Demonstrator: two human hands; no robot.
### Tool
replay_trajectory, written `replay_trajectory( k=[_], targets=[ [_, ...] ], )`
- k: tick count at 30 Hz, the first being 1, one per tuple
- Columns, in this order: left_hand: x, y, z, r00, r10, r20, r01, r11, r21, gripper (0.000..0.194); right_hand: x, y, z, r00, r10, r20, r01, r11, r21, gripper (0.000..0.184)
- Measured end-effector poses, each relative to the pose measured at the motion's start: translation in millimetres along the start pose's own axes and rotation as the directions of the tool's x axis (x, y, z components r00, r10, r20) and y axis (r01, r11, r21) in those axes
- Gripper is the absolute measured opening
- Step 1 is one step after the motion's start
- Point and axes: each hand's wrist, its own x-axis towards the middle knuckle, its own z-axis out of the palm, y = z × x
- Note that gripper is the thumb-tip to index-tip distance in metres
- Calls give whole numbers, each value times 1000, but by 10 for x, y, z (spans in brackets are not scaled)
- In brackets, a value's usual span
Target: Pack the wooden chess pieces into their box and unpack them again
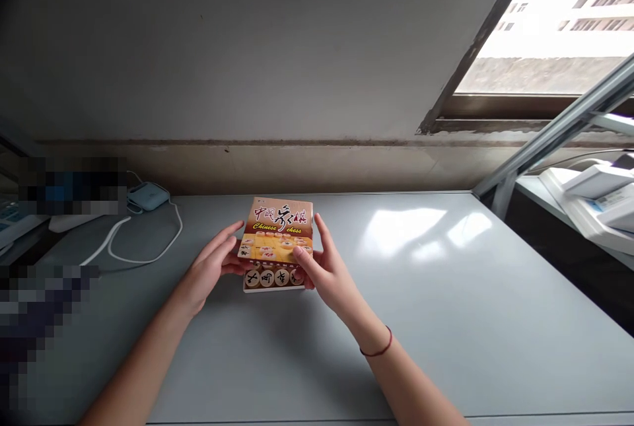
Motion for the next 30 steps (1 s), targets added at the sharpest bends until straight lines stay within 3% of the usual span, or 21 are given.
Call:
replay_trajectory(
  k=[5,9,13,21,26,30],
  targets=[
    [37,-71,-6,991,124,-53,-84,878,472,44,83,69,7,997,77,-2,-76,984,-162,68],
    [6,-19,6,993,63,-98,12,781,625,28,102,88,-43,995,91,33,-77,954,-288,62],
    [-51,36,-3,999,2,-33,24,652,758,14,65,48,-136,987,119,111,-61,904,-424,61],
    [-85,-67,-7,995,-3,97,-84,462,883,20,13,39,-169,963,83,257,103,767,-633,68],
    [68,-192,65,997,70,37,-61,380,923,19,106,185,-109,987,2,160,115,685,-719,65],
    [144,-278,81,992,123,16,-63,388,920,22,160,238,-89,993,-56,106,117,658,-744,65]
  ],
)
